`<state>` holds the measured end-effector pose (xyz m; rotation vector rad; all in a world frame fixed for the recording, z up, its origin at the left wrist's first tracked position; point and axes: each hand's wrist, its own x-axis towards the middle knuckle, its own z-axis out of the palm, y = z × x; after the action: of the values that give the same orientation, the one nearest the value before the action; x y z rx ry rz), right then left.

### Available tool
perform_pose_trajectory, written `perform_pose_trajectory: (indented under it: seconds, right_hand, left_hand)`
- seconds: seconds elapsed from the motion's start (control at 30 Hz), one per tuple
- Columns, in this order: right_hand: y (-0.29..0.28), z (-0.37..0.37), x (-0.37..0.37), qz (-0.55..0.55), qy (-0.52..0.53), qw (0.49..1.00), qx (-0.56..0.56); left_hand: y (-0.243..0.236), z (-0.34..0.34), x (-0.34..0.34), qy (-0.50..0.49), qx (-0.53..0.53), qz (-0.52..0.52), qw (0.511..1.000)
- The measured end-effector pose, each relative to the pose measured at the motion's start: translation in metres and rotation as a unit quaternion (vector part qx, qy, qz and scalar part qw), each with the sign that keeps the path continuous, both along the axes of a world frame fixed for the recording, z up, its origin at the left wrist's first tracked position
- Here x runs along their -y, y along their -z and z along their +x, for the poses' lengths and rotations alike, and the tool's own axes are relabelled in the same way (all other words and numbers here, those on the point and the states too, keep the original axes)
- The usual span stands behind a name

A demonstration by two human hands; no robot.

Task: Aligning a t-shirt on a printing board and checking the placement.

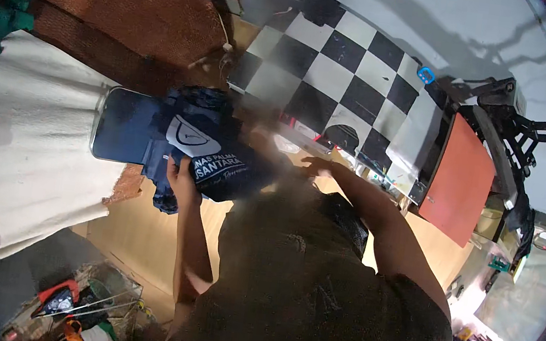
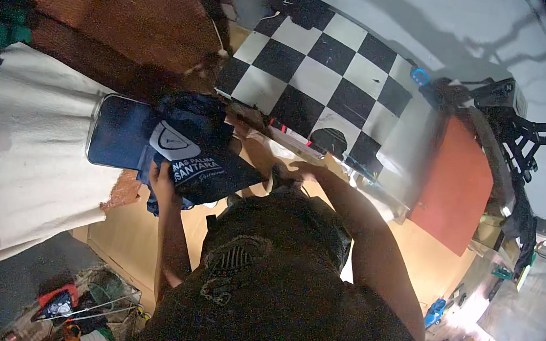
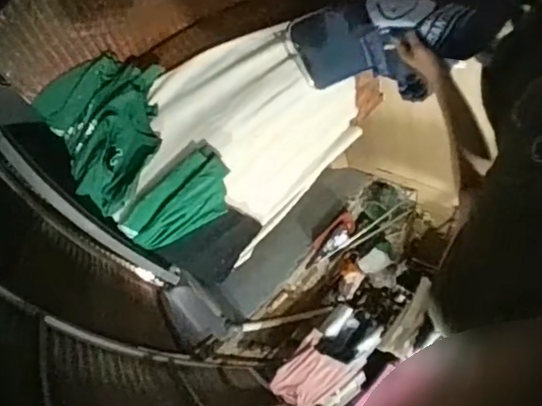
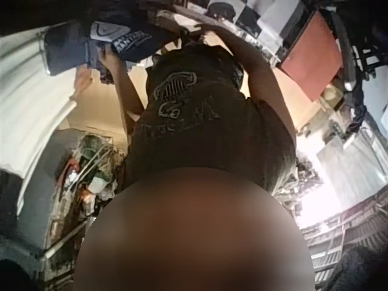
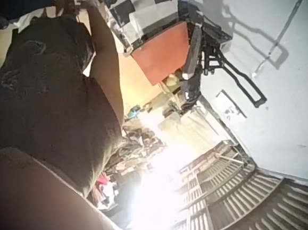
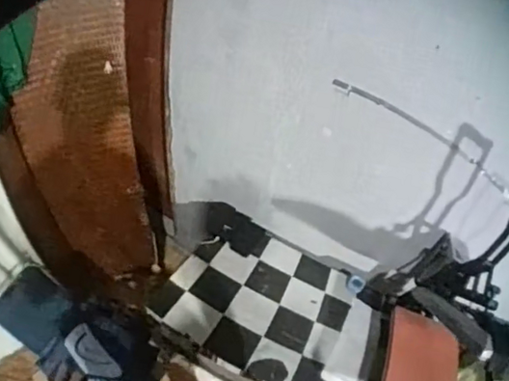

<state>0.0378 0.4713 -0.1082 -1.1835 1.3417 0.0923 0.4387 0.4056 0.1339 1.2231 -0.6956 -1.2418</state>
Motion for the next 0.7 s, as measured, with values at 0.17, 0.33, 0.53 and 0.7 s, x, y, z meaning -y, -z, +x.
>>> perform_pose_trajectory:
  seconds: [0.17, 0.33, 0.53, 0.7]
  right_hand:
    - [0.007, -0.006, 0.004, 0.174, 0.068, 0.975, 0.123]
    - [0.002, -0.005, 0.006, 0.189, 0.078, 0.970, 0.134]
    - [-0.024, 0.005, 0.004, 0.164, -0.037, 0.981, 0.096]
    - [-0.063, 0.018, -0.014, 0.129, -0.010, 0.991, 0.046]
  left_hand:
    - [0.008, -0.015, -0.004, -0.013, 0.003, 0.029, 0.999]
    - [0.024, -0.022, 0.000, 0.020, 0.008, 0.029, 0.999]
    - [0.033, -0.023, 0.001, 0.037, -0.005, 0.013, 0.999]
    - [0.028, -0.011, -0.004, 0.095, -0.009, -0.015, 0.995]
